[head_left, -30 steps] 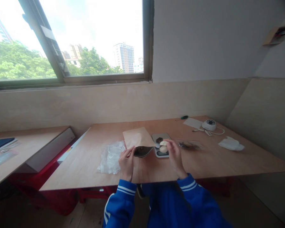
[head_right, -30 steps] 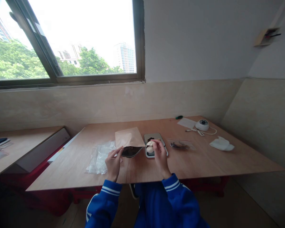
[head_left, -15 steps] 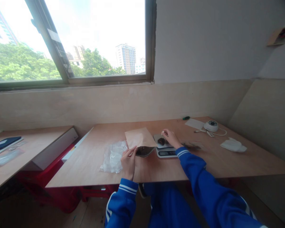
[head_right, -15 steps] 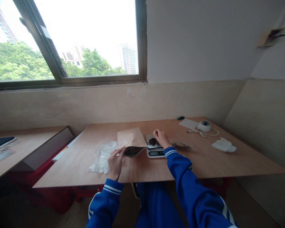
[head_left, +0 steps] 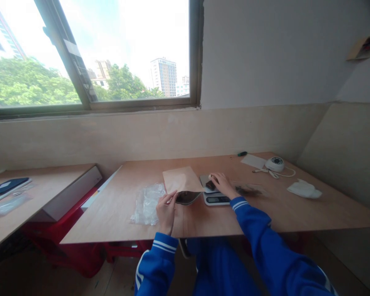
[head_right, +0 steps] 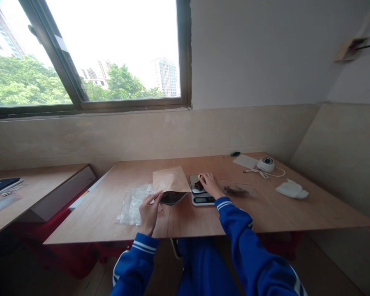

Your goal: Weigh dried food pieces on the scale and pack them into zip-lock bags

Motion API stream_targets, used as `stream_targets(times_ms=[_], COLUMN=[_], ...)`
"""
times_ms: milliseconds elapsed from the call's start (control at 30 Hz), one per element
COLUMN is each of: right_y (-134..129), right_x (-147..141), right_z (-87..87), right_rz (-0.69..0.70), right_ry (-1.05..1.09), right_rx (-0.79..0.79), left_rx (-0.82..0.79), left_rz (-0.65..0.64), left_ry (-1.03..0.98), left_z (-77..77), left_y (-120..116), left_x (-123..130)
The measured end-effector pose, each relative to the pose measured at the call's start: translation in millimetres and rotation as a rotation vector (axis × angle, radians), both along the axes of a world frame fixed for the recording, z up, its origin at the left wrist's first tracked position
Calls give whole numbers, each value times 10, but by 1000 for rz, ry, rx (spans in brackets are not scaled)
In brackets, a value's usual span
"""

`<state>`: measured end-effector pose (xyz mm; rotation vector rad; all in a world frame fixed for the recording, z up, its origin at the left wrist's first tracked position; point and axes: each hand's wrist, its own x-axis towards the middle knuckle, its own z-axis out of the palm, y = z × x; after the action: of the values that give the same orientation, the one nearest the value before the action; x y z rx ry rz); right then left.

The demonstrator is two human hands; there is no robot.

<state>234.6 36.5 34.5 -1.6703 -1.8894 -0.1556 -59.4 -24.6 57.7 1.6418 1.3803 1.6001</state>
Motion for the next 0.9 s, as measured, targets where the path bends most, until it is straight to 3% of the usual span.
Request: stream_targets(times_ms=[633, 767, 900], right_y=[-238, -421, -751], right_x=[246, 139, -203], right_z=[-76, 31, 216], right_rz=[54, 69, 132], right_ry=[121, 218, 351], right_rx=[-32, 72, 174], left_rx=[-30, -32, -14], left_rz=[10, 13, 23], left_ry=[-21, -18, -20], left_z=[-16, -47, -59], left_y=[-14, -19, -11], left_x=[14, 26, 42])
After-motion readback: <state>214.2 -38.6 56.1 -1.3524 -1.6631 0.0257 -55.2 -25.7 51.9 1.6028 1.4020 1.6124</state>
